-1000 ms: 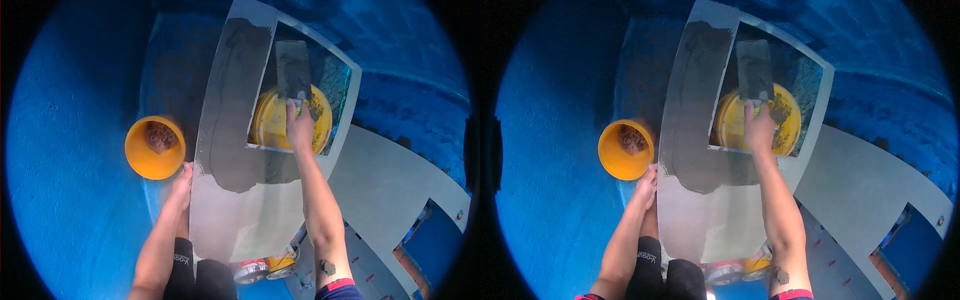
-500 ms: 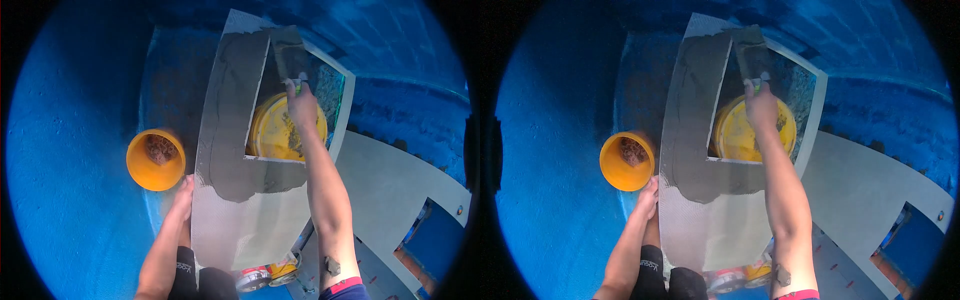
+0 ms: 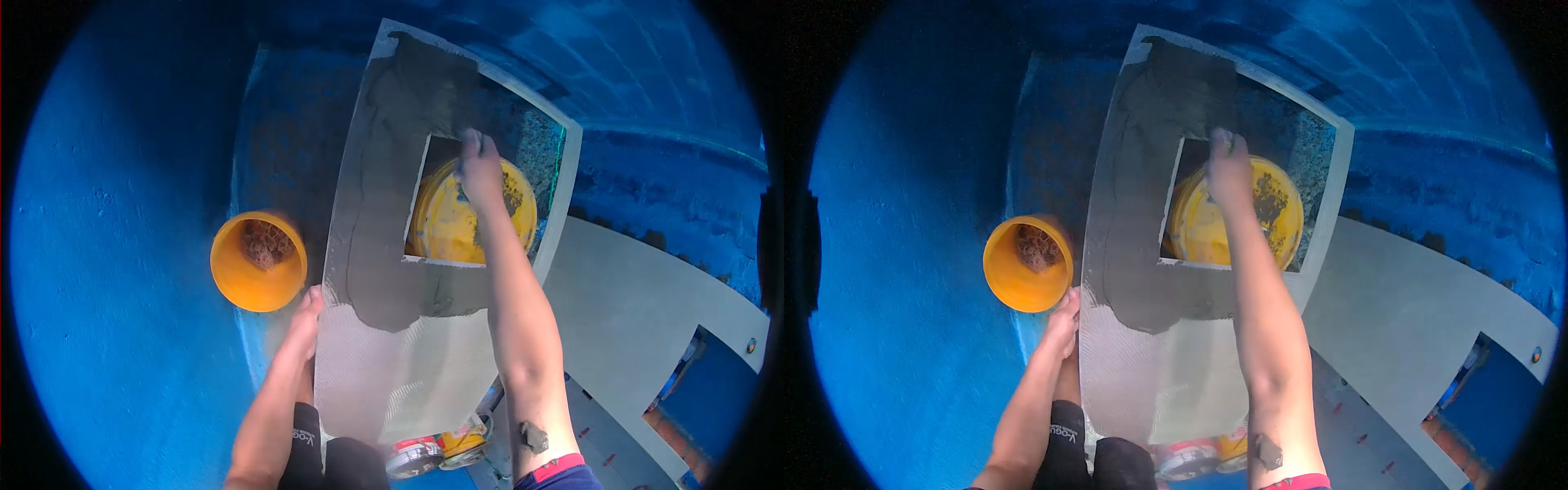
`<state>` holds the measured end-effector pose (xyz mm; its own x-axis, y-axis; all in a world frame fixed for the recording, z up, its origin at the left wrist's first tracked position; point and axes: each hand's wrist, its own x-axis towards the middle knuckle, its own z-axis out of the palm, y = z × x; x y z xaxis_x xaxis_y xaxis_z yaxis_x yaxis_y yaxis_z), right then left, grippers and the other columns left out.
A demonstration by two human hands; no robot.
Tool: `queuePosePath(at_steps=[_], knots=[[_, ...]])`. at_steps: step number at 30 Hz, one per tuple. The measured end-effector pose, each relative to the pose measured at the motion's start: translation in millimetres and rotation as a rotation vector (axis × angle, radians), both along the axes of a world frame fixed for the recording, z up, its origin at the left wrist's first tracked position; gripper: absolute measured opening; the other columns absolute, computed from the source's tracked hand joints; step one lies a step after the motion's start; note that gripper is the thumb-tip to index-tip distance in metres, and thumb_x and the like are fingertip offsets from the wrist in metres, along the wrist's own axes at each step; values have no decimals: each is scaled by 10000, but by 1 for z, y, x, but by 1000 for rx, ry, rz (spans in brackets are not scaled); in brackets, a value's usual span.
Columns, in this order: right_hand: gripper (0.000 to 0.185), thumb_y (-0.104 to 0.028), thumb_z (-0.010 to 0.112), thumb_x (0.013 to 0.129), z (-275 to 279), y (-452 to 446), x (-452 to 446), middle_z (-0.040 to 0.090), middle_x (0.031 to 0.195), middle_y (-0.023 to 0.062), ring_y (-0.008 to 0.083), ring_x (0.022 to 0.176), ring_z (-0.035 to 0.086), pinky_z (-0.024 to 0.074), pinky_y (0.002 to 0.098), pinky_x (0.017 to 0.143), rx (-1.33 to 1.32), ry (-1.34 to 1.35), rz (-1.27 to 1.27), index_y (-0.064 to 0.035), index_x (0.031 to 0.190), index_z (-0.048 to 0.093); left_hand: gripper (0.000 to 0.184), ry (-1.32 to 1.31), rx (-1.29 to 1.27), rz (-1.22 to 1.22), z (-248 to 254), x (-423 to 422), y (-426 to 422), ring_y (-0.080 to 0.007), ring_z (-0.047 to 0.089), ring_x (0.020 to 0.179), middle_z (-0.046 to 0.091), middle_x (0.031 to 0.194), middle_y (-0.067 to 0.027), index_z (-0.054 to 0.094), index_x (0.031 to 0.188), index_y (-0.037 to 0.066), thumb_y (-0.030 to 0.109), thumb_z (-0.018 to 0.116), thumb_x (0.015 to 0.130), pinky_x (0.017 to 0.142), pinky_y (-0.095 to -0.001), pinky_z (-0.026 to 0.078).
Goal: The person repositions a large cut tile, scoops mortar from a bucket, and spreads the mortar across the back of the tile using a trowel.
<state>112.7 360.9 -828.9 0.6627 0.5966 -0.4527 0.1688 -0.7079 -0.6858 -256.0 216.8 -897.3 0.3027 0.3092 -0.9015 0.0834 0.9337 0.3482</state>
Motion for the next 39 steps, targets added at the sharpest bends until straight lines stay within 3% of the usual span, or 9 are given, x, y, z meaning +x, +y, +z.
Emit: queuePosePath(at_steps=[5,11,22,25,28,29,32,37,39], knots=[[510,-454,478,985,22,-17,0,576,664,75,144,523,566,446,288,464,-29,-51,-24,-32,1268,512,599,-16,16,33,2,3,1,-214,282,1412,362,1512,-93,351,1452,33,458,383,1030,1145,-372,207],[503,-472,500,972,30,42,-16,546,642,45,135,493,518,429,288,452,149,312,193,-28,1199,569,646,77,-2,17,12,9,6,-214,211,1447,301,1545,-139,289,1485,-4,435,411,1029,1174,-373,133],[585,-525,510,955,32,17,-86,563,662,64,146,542,569,472,301,492,-107,577,516,-7,1221,567,567,-71,27,76,9,8,5,-200,276,1406,375,1497,-118,350,1450,-4,390,384,1045,1158,-363,171],[607,-534,507,954,46,15,-69,587,677,84,152,558,585,480,313,501,-13,378,407,10,1216,572,555,-107,40,93,4,5,2,-199,292,1397,390,1485,-117,357,1444,-8,381,377,1048,1156,-358,178],[579,-516,493,962,49,46,-29,662,792,135,222,655,650,525,349,618,-92,-116,381,-17,1243,581,539,-95,47,99,5,7,1,-195,306,1385,408,1469,-112,374,1433,-5,375,372,1051,1150,-355,188],[579,-516,493,962,50,61,-23,662,792,135,222,655,650,525,349,618,-92,-118,383,-17,1243,581,528,-75,58,97,7,8,3,-191,314,1377,418,1459,-108,386,1425,-1,372,370,1052,1146,-353,195],[565,-499,493,965,44,87,-16,677,804,133,263,709,669,533,384,712,-161,5,379,-46,1295,565,505,-46,51,72,25,16,12,-184,335,1354,445,1429,-98,417,1399,8,372,372,1052,1134,-350,211],[558,-506,489,962,30,79,-65,678,1028,237,338,952,675,514,403,852,-90,-40,500,-65,1293,573,488,-89,36,82,9,8,3,-183,353,1330,469,1397,-88,439,1375,17,376,371,1052,1126,-350,222],[550,-508,500,958,44,66,-69,660,1103,248,377,1020,651,509,417,872,-289,386,646,-54,1257,583,489,-106,37,81,8,7,4,-184,354,1327,472,1391,-87,441,1373,16,379,372,1051,1127,-354,223]])
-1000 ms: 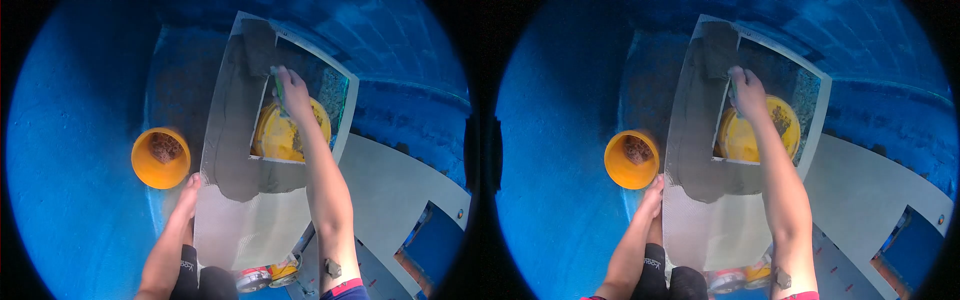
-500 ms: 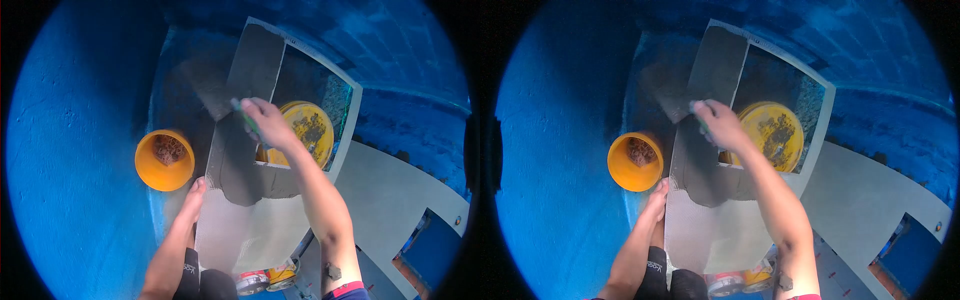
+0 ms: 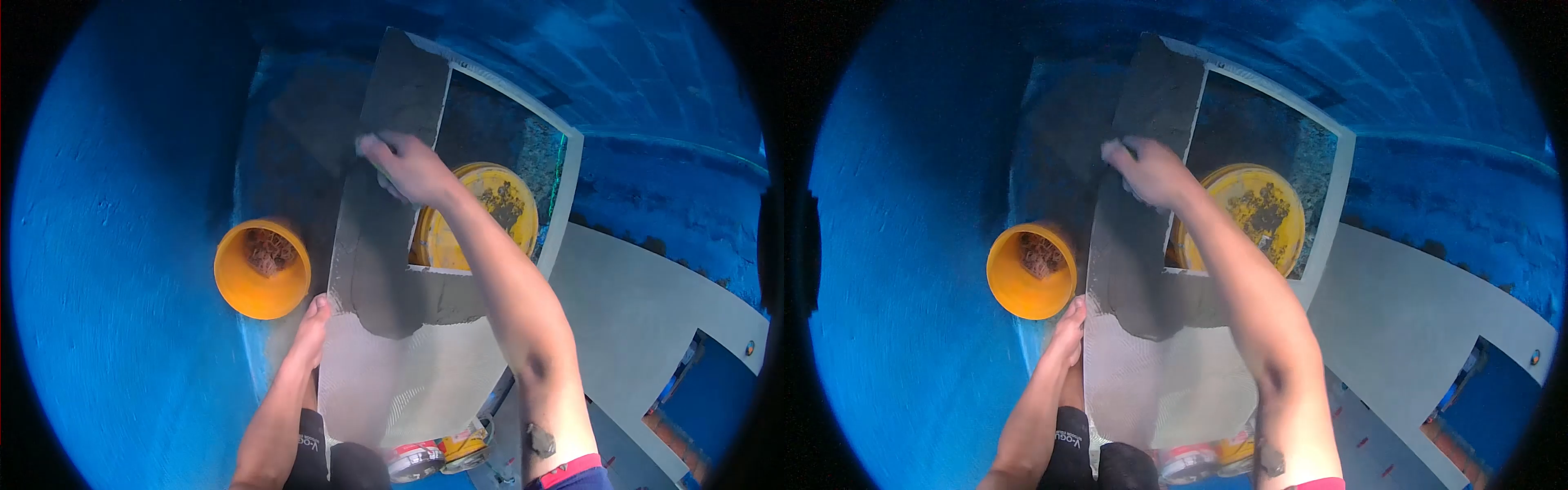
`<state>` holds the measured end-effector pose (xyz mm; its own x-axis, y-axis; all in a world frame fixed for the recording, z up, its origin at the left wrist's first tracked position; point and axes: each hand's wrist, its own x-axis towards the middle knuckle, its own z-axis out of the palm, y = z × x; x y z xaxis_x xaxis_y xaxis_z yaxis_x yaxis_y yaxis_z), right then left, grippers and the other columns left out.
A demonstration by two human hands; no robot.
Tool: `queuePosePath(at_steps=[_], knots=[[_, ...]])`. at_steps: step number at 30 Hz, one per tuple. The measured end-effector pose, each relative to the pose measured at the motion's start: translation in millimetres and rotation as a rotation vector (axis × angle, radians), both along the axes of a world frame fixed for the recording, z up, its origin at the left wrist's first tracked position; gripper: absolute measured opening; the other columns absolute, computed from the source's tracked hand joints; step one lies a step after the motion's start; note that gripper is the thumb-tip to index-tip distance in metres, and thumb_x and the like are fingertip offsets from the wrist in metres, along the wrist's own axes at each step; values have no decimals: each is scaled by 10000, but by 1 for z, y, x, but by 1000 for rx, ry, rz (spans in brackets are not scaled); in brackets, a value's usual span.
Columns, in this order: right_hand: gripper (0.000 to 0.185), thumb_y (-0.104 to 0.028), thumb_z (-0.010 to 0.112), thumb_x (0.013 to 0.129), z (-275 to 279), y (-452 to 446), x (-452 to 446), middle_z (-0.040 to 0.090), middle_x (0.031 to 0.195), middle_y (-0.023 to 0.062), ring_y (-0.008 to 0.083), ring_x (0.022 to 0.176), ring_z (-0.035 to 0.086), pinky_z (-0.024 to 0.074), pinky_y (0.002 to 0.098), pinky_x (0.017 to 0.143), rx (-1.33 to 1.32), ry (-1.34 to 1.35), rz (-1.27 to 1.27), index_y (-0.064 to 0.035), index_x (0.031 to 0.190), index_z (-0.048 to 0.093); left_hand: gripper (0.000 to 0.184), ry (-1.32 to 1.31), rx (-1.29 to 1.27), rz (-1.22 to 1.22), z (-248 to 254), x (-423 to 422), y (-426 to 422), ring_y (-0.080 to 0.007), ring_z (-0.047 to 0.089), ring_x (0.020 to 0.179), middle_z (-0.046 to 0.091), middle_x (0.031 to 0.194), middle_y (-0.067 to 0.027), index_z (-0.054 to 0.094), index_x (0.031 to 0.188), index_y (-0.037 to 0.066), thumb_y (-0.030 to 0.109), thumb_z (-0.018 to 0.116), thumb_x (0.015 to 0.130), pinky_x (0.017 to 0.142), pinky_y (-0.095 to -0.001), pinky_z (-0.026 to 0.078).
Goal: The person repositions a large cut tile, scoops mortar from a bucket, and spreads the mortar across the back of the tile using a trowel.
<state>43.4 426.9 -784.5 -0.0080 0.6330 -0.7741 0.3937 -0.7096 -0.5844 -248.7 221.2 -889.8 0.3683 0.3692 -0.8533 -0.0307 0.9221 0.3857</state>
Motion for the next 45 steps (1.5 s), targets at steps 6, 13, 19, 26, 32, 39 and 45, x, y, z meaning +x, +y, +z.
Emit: queuePosePath(at_steps=[6,13,19,26,32,39,45], knots=[[513,-495,566,931,1,-60,75,675,911,255,446,917,648,503,471,788,471,-531,76,-39,1167,554,530,63,-12,-3,-9,-2,-7,-203,326,1362,433,1432,-111,418,1397,8,403,371,1047,1141,-368,208],[553,-544,539,926,-24,-28,143,669,924,266,453,950,631,490,489,813,537,-775,29,-46,1161,588,545,47,10,-48,-4,-2,-4,-217,296,1392,400,1469,-125,391,1425,14,406,363,1048,1150,-368,195],[663,-610,482,926,-28,7,148,673,802,205,389,798,665,508,433,760,305,-627,-218,-46,1262,577,515,73,16,-40,-4,-1,-4,-207,314,1376,426,1443,-117,408,1413,18,382,362,1052,1143,-361,208],[642,-575,485,943,-45,-1,173,639,711,107,214,576,624,507,353,589,549,-1053,-175,-28,1267,572,486,85,19,-49,12,5,6,-181,358,1320,469,1392,-94,430,1391,26,371,361,1054,1124,-346,234],[578,-508,489,961,15,6,106,694,839,188,311,641,679,525,390,613,305,-608,-258,-6,1233,582,486,97,13,-46,17,8,9,-178,366,1311,479,1381,-87,430,1390,29,373,360,1055,1116,-348,244],[464,-448,495,964,-36,42,114,668,997,268,442,934,636,500,483,835,577,-860,-129,-59,1183,622,497,74,20,-59,7,1,3,-174,366,1311,485,1375,-83,426,1394,29,384,372,1050,1117,-343,239],[564,-555,518,946,-8,-15,124,603,711,76,147,565,569,460,291,541,292,-409,-367,-26,1098,643,511,-23,-27,49,-3,-2,-3,-179,361,1335,473,1408,-80,433,1404,53,411,383,1043,1131,-349,223]])
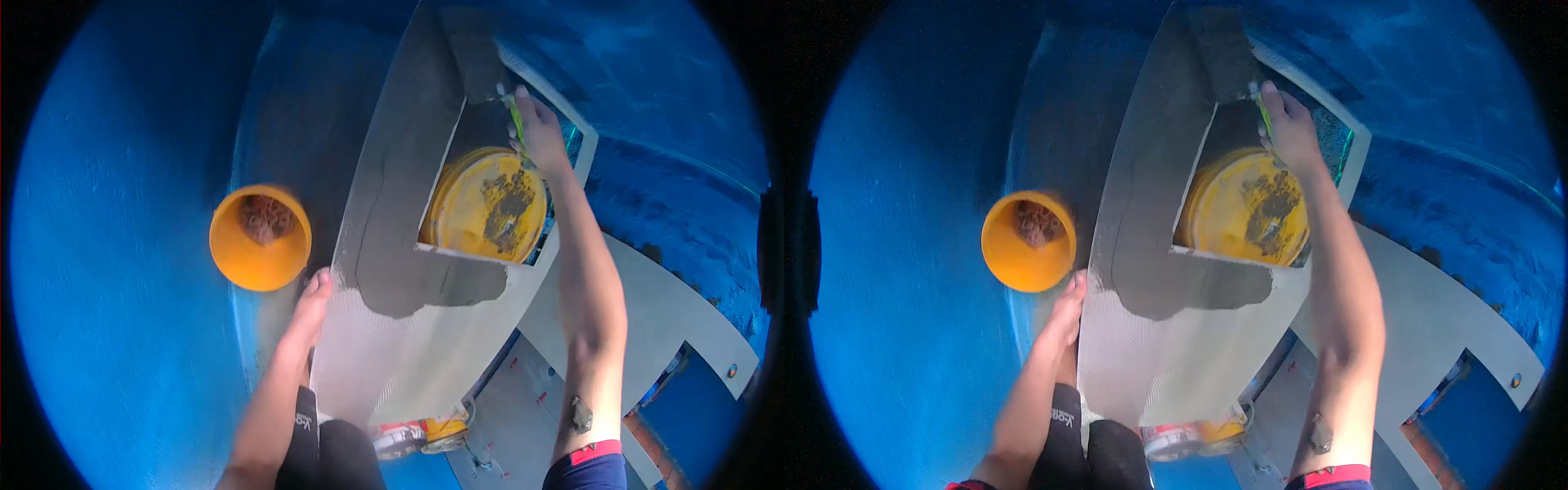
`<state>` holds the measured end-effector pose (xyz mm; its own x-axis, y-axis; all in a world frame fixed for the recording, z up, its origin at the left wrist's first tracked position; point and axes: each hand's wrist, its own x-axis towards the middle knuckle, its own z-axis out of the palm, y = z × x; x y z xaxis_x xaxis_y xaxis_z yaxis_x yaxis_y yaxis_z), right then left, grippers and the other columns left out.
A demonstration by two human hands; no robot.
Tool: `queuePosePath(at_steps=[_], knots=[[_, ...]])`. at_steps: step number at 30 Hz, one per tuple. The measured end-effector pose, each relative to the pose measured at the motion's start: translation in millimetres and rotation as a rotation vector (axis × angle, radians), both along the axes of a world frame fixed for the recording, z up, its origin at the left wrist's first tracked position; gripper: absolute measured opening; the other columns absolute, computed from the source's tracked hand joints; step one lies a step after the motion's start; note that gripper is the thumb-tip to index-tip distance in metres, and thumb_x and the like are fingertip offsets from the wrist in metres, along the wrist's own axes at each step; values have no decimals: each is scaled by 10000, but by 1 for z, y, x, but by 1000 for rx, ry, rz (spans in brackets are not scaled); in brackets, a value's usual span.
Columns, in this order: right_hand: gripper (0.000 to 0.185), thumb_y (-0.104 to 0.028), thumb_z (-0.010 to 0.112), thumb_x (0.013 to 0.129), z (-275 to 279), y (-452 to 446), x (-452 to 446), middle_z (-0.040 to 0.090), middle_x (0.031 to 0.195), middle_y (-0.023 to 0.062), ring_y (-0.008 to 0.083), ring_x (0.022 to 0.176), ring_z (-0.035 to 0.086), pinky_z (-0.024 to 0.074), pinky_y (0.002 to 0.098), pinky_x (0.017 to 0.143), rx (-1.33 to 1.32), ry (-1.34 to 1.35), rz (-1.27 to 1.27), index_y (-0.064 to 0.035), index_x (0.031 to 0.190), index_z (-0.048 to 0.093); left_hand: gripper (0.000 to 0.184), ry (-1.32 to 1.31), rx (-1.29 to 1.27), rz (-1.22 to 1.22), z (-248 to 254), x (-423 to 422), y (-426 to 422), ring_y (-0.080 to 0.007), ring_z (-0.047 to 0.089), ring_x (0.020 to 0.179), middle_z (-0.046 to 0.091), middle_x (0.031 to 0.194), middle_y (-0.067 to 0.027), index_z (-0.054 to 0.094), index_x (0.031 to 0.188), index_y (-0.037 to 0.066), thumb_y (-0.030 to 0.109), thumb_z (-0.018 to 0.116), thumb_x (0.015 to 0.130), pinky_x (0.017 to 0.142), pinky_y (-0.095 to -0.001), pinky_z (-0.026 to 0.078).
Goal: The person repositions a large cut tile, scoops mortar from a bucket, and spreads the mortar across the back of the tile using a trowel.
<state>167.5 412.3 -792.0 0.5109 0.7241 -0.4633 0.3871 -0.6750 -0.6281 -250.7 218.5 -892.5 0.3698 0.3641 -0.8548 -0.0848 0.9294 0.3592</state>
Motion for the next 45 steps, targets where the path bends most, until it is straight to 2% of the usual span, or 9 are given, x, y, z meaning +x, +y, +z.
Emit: queuePosePath(at_steps=[5,6,11,15,23,28,35,43,45], knots=[[582,-588,509,943,-13,-73,-16,503,640,4,76,510,452,360,253,478,-200,380,209,-27,1019,643,545,88,-120,-19,29,5,23,-192,454,1260,530,1340,-93,450,1376,33,452,357,1040,1078,-360,317],[631,-602,494,941,-23,-94,-10,578,698,30,125,585,535,444,285,557,-291,404,294,-4,1069,648,571,37,-137,-17,31,4,26,-199,498,1212,561,1292,-104,455,1366,22,475,344,1037,1048,-361,357],[658,-622,485,927,-8,-206,-67,710,946,152,294,903,673,511,409,834,-370,245,611,-33,1172,643,688,97,-110,-80,3,-10,18,-187,573,1046,608,1160,-105,481,1309,-21,564,269,1017,963,-333,419],[639,-632,460,927,-7,-310,-99,672,952,238,407,900,649,507,460,816,-468,357,707,-69,1166,645,687,28,-95,-112,2,-11,22,-214,564,1077,593,1183,-133,466,1316,-28,564,292,1015,957,-354,425],[432,-368,622,922,0,-424,-193,626,882,278,456,810,625,503,500,723,-207,173,287,32,1036,502,659,123,0,-216,8,1,18,-251,502,1198,543,1287,-135,472,1335,35,586,338,997,1008,-408,385],[419,-350,574,950,-28,-456,-235,626,871,302,494,831,610,485,532,704,-187,56,-153,48,1053,489,620,151,11,-286,3,2,21,-276,474,1233,521,1342,-112,490,1331,73,573,317,1008,1036,-437,356],[453,-397,523,970,-45,-525,-137,628,934,330,518,912,596,471,533,761,-242,-208,-571,41,1089,523,643,199,25,-320,2,10,17,-293,396,1343,435,1463,-118,417,1404,83,573,266,1015,1111,-470,253],[536,-448,514,957,-29,-565,-38,609,1038,359,530,1009,567,454,531,867,-374,-313,-606,49,1160,515,680,288,106,-375,8,17,13,-289,429,1309,450,1437,-118,393,1424,62,586,274,1008,1094,-511,282],[507,-459,504,966,-35,-572,-38,635,955,309,478,917,614,482,504,788,-320,-404,-606,33,1083,532,678,267,110,-393,5,15,13,-287,429,1309,452,1435,-119,392,1425,63,586,283,1007,1100,-513,273]])
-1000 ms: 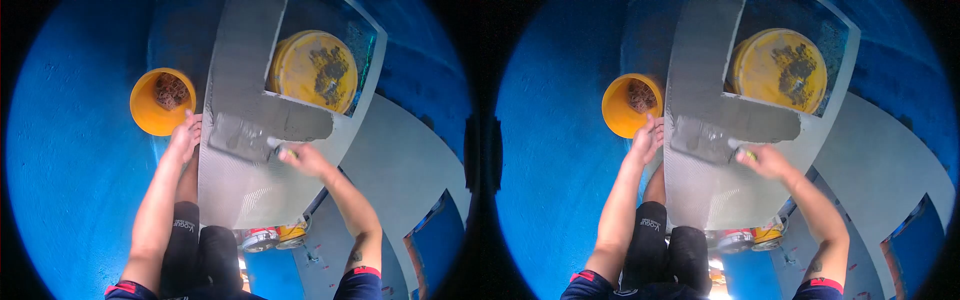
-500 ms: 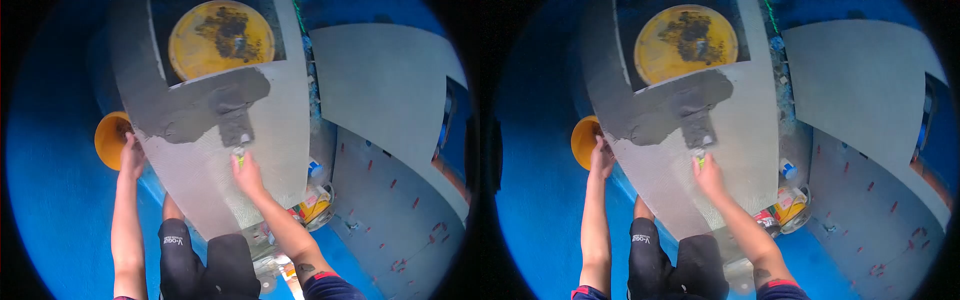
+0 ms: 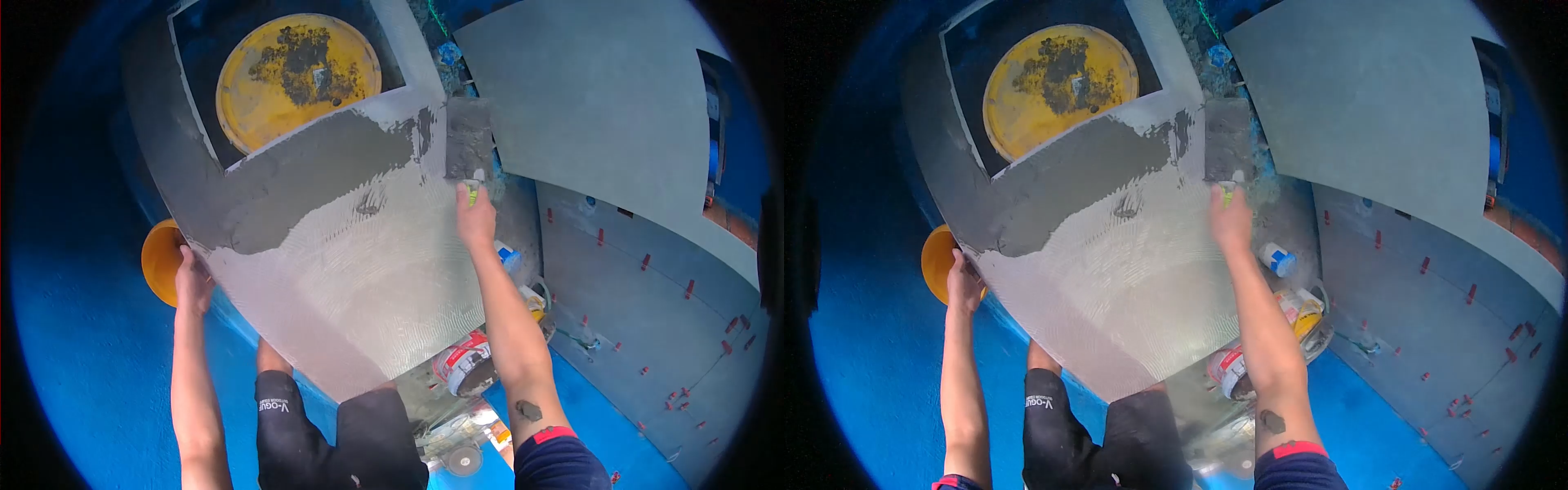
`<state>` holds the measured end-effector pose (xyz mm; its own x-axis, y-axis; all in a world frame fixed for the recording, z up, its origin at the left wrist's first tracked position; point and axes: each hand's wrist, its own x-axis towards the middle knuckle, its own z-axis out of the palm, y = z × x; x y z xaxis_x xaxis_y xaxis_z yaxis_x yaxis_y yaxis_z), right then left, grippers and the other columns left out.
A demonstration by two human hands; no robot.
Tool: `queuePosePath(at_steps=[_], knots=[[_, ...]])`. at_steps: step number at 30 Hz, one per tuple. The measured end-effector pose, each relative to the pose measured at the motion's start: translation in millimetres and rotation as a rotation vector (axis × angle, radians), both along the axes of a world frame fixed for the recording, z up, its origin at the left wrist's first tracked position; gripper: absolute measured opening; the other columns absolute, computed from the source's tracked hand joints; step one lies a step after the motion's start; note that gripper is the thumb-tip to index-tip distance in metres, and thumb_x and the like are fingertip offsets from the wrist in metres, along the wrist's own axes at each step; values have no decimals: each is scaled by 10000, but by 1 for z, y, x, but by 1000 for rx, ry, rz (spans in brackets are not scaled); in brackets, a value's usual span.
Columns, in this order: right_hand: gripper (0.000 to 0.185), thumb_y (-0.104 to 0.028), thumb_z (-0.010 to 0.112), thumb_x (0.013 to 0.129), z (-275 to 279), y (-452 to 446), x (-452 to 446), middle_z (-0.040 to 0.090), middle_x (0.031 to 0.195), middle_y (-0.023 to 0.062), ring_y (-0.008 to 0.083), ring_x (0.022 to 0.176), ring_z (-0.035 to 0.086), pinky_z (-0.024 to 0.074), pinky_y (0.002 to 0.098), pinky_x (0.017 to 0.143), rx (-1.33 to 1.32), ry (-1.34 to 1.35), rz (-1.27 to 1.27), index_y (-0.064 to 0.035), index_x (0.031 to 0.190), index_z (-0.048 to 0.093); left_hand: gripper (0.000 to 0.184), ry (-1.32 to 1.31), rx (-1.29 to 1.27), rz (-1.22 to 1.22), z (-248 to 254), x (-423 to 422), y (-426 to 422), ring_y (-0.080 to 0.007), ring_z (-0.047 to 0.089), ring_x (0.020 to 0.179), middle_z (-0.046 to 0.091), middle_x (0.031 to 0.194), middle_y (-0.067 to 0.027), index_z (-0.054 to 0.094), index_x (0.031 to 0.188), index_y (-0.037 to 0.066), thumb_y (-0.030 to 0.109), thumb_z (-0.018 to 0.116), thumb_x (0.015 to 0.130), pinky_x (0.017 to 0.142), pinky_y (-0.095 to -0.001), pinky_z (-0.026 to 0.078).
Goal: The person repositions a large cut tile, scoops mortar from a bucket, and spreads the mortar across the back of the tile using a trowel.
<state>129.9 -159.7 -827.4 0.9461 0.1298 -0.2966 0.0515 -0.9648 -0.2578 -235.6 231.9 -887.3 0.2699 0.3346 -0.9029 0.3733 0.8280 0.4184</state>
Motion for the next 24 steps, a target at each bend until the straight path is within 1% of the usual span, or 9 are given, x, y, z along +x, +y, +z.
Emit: queuePosePath(at_steps=[2,4,7,10,14,16,18,21,24], knots=[[493,-471,494,975,-1,2,-1,661,872,258,426,824,662,510,478,709,24,-99,27,18,1006,549,677,19,9,28,0,1,-1,-283,433,1304,460,1427,-117,391,1427,64,585,300,1005,1105,-521,260],[488,-488,454,994,3,6,-4,594,688,133,250,558,610,479,386,499,499,419,-198,-13,911,535,682,38,7,34,0,2,0,-287,419,1318,446,1440,-121,378,1436,61,584,304,1005,1112,-518,252],[481,-495,426,1006,2,25,-8,483,606,42,122,444,470,394,300,397,548,507,-133,-41,876,517,700,65,5,30,4,2,-2,-292,376,1354,400,1476,-132,344,1457,54,586,306,1003,1127,-511,229],[562,-523,451,984,-8,13,10,582,663,83,178,512,562,448,337,493,429,371,-310,14,1057,598,716,58,22,35,6,4,-2,-298,311,1399,342,1520,-131,304,1477,45,582,317,1003,1140,-504,198],[541,-520,465,979,-69,-82,14,562,639,54,149,488,538,430,317,472,277,80,-299,-4,1059,604,734,39,38,42,-4,-7,-7,-303,259,1429,293,1551,-126,272,1490,38,580,337,1000,1150,-500,168],[400,-430,453,1012,-52,-128,-23,493,593,28,123,449,480,389,293,405,264,93,-352,-51,914,536,734,86,53,61,-11,-14,-15,-298,259,1428,288,1553,-121,272,1490,41,581,345,998,1152,-488,169],[366,-394,456,1017,21,-137,-80,485,579,20,112,449,469,376,285,406,454,187,-587,-49,938,547,734,138,63,52,-21,-26,-25,-294,260,1427,283,1555,-116,273,1490,44,581,352,996,1153,-477,169],[401,-414,524,960,61,-244,-194,625,708,107,213,593,614,472,346,547,373,192,-753,-27,1026,608,706,119,49,96,-17,-40,-54,-297,294,1403,303,1536,-114,285,1486,58,559,374,997,1149,-451,221],[306,-363,550,943,111,-353,-341,456,576,-3,73,444,446,349,264,413,110,-91,-730,-65,901,606,648,105,18,-8,-25,-72,-82,-294,414,1305,438,1438,-109,369,1442,71,551,341,1008,1089,-489,306]])
